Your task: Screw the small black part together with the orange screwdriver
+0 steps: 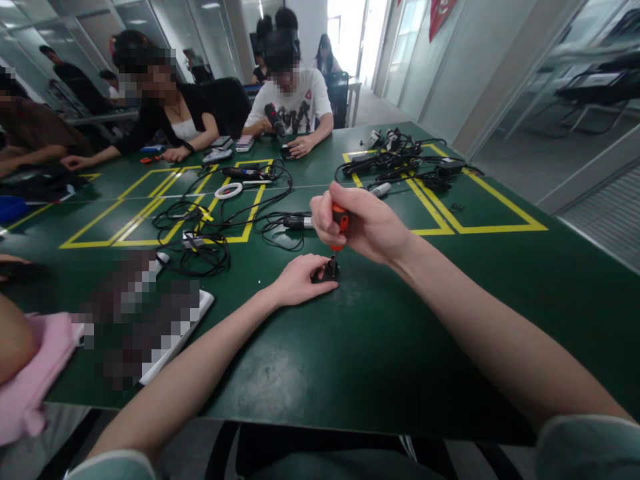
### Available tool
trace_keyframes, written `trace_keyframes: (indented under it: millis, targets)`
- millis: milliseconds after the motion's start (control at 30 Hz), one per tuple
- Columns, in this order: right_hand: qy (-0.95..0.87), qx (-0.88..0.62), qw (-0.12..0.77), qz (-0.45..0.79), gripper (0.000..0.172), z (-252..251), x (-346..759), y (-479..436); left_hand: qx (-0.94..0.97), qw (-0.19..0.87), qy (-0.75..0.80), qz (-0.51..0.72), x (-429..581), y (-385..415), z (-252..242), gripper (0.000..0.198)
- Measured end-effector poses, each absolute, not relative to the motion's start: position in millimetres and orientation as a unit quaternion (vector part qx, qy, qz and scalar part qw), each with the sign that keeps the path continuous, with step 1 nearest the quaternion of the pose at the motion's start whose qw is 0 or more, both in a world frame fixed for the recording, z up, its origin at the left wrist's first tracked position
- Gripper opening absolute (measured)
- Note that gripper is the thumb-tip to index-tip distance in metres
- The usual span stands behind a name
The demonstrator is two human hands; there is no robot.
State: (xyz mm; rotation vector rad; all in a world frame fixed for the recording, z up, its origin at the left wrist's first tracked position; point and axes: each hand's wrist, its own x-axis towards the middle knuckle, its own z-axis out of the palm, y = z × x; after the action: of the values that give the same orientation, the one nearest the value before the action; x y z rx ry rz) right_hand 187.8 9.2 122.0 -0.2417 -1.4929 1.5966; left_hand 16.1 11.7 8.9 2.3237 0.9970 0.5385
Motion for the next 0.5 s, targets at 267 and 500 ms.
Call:
trace_keyframes:
  millis: [267,500]
  targets:
    - [-0.579,-0.059,0.458,0.672,0.046,118,188,6,0.868,0.261,0.373,0.199,17,13,6,0.027]
    - [-0.566,-0.103,0.537,0.617,0.051,115,185,17,0.871,0.252,0.373,0.197,17,13,6,0.025]
